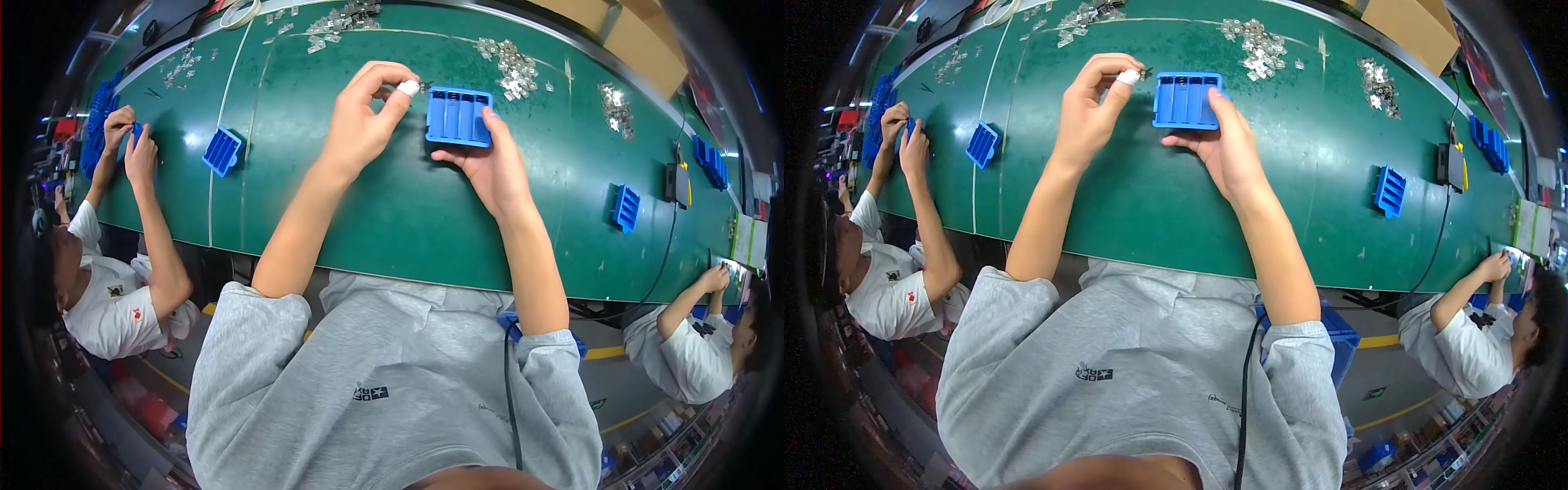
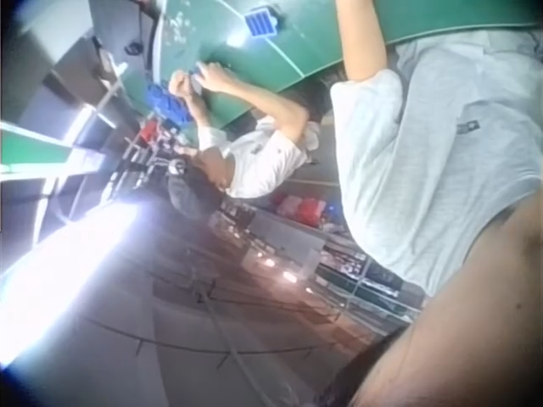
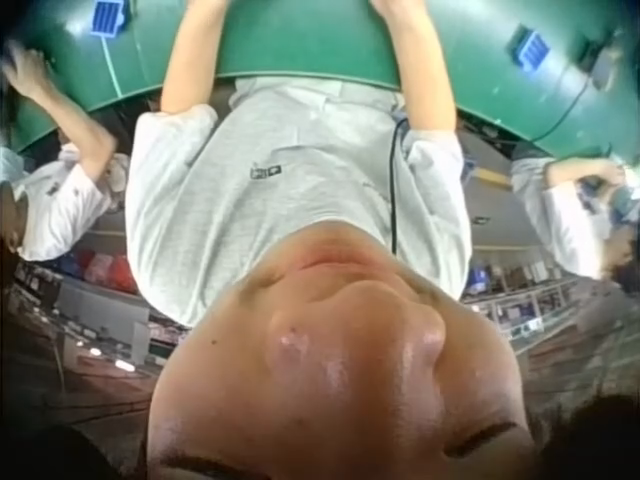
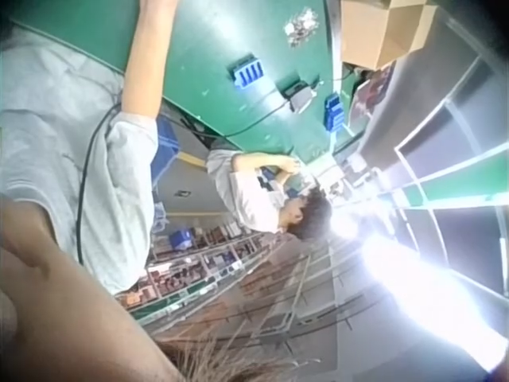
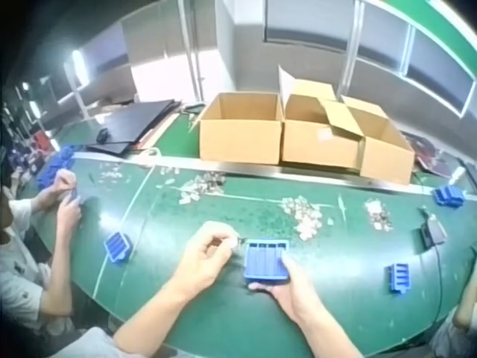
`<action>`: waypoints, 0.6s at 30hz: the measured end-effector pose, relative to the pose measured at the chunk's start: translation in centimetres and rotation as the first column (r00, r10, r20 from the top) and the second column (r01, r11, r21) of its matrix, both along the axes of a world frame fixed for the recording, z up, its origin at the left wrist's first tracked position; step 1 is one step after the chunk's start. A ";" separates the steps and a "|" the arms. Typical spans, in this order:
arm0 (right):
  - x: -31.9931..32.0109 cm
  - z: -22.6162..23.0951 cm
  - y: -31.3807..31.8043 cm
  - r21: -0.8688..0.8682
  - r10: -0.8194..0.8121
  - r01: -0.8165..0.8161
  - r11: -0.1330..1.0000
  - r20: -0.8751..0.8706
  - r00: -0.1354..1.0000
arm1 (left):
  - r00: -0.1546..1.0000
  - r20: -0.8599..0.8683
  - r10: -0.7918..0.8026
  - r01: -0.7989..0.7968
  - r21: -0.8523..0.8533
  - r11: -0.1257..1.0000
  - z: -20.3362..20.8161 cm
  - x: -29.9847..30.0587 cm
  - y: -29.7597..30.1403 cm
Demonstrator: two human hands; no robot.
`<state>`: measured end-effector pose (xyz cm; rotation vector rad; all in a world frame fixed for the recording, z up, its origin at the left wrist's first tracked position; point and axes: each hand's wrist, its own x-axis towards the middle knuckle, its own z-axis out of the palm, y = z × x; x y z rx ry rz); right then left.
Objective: Assembling metal contacts into blue plastic battery holders on a factory assembly line.
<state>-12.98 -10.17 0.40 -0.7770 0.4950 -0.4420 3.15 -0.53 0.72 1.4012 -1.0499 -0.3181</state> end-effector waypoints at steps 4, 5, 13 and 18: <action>0.3 -0.6 0.4 0.030 0.099 -0.099 0.995 -0.001 0.995 | 0.974 0.225 -0.006 -0.001 0.030 1.000 0.1 -0.5 0.1; 0.3 -0.6 0.6 0.010 0.128 -0.128 0.992 -0.020 0.992 | 0.964 0.266 -0.014 -0.004 0.065 0.998 -0.1 -0.5 0.1; 0.4 -1.0 1.3 -0.307 0.041 -0.099 0.947 -0.190 0.981 | 0.926 0.364 -0.100 0.038 0.174 0.984 0.4 -0.6 0.2; 0.4 -0.5 1.8 -0.449 -0.030 -0.072 0.890 -0.217 0.976 | 0.943 0.309 -0.125 0.064 0.201 0.977 1.0 -0.6 0.8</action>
